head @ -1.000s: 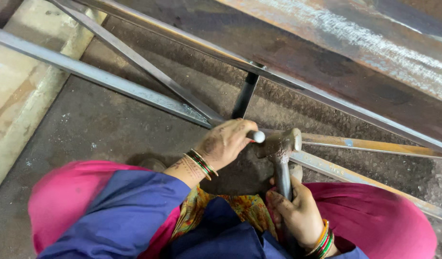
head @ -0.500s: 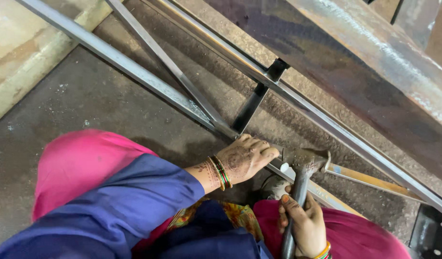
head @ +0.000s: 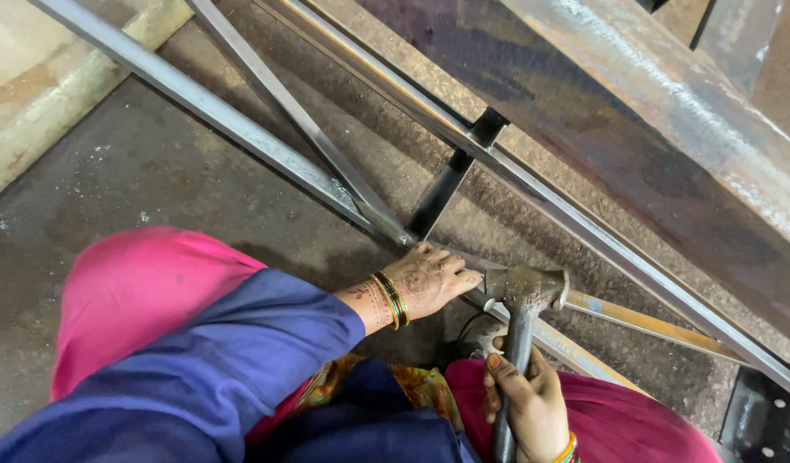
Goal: The person hammers a metal pin into a hole in a metal frame, then turns the pin and hammers it again repeatedly.
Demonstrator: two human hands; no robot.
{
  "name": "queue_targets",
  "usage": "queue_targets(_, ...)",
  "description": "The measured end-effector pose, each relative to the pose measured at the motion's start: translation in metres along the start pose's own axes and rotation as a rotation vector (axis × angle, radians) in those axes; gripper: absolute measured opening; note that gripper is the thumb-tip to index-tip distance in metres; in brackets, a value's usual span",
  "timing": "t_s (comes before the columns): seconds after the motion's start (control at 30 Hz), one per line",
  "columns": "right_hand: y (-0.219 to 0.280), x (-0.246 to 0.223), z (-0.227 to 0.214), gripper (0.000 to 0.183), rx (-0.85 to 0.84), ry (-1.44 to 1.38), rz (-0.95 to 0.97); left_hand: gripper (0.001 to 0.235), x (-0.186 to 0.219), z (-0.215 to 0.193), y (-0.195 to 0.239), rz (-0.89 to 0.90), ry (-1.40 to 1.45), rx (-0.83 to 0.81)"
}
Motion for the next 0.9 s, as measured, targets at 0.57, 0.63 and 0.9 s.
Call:
queue_targets(0.57,0.013,0.006,-0.013,0.033,0.038,0.02,-0.001,0.038,-0.006,0.056,-0.022,-0.024,0.073,-0.232)
queue_targets(0.63,0.017,0.005,-0.016,0.032,0.036,-0.011,-0.011,0.037,-0.006,0.055,-0.024,-0.041,0.073,-0.282)
queue_targets(0.9,0.023,0.001,-0.019,0.033,0.065,-0.035,-0.029,0.031,-0.008,0.029,-0.006,0.02,0.01,-0.065)
Point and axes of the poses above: each hand's wrist, its own y-axis away from the middle knuckle, its own z-axis out of the palm, x = y × z, the point moved 1 cm from there along -y, towards the middle knuckle, and after that the axes turned 5 degrees about -y, right-handed, at the moved point
